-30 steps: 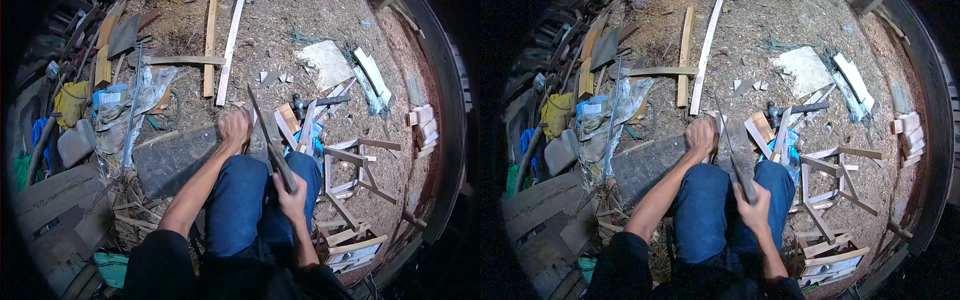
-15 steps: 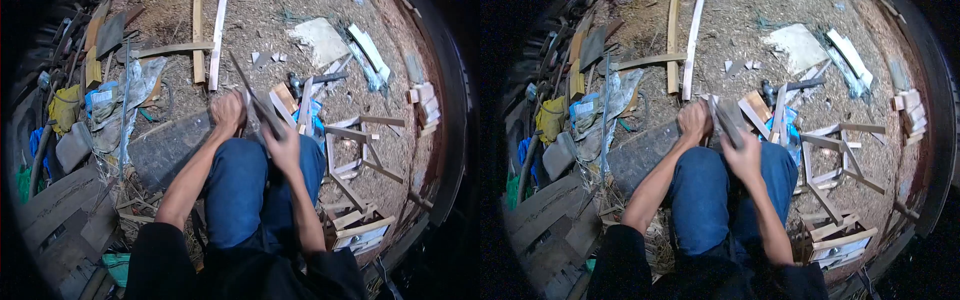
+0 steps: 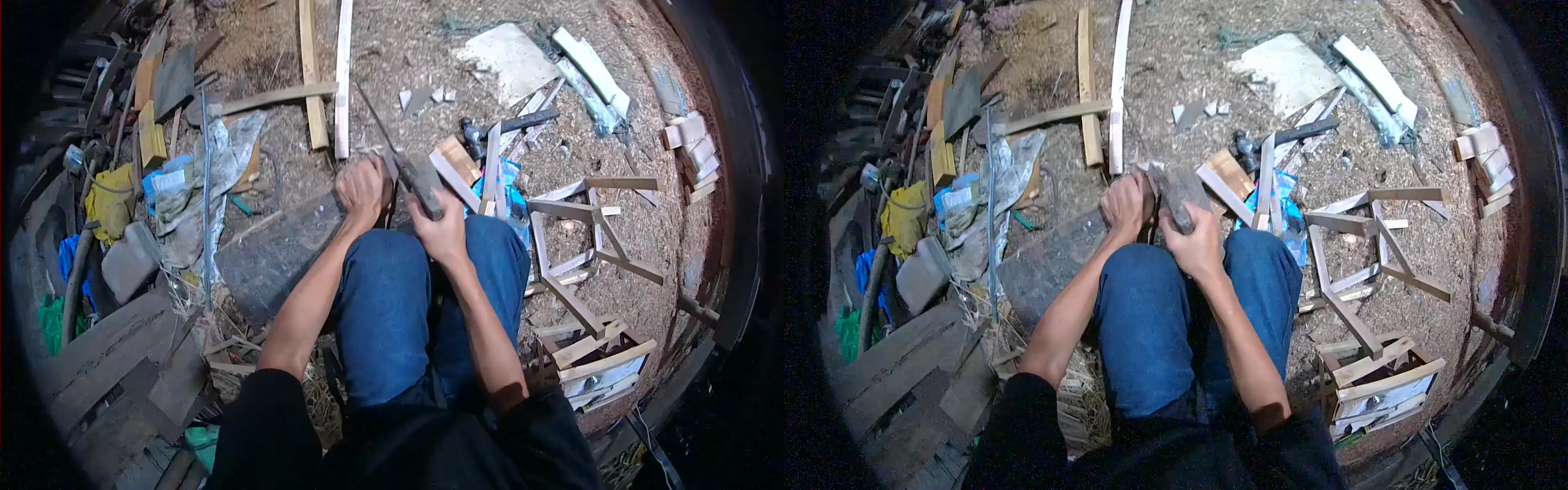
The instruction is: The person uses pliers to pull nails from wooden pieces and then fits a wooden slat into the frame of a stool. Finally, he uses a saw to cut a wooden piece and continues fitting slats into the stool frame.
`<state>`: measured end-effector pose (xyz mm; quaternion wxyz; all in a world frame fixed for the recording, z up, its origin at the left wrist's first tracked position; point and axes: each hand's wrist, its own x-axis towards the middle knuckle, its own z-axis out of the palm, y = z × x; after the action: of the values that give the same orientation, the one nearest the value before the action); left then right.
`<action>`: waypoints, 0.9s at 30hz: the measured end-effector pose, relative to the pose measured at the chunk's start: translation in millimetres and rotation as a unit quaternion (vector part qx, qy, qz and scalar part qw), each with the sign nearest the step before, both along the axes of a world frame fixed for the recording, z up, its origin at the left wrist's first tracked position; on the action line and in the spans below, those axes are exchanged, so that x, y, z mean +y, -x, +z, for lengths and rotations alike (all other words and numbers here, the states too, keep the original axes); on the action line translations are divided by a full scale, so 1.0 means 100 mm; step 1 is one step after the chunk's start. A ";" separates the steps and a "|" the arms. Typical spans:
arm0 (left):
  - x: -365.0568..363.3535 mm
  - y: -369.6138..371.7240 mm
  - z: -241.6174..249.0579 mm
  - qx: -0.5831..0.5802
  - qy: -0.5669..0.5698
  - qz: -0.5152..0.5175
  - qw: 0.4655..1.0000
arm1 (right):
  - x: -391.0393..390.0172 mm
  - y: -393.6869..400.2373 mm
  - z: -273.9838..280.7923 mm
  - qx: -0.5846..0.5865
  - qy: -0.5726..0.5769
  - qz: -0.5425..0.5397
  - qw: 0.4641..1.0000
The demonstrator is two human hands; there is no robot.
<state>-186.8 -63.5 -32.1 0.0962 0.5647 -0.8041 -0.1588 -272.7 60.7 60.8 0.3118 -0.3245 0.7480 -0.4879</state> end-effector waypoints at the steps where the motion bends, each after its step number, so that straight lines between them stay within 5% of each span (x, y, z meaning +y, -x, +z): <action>1: -0.02 0.07 0.08 0.011 0.003 0.012 1.000 | -0.02 0.04 -0.02 0.006 0.024 -0.001 1.000; 21: -0.05 0.07 0.10 -0.024 0.012 -0.022 0.999 | 0.09 -0.02 -0.19 -0.058 0.044 0.018 0.997; 27: 0.02 0.08 -0.12 -0.061 0.092 0.066 0.992 | 0.05 -0.09 -0.11 -0.096 0.053 -0.025 0.994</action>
<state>-195.0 -61.2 -44.2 0.1087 0.6140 -0.7806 -0.0426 -263.5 66.1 50.2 0.3525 -0.2733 0.6956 -0.5632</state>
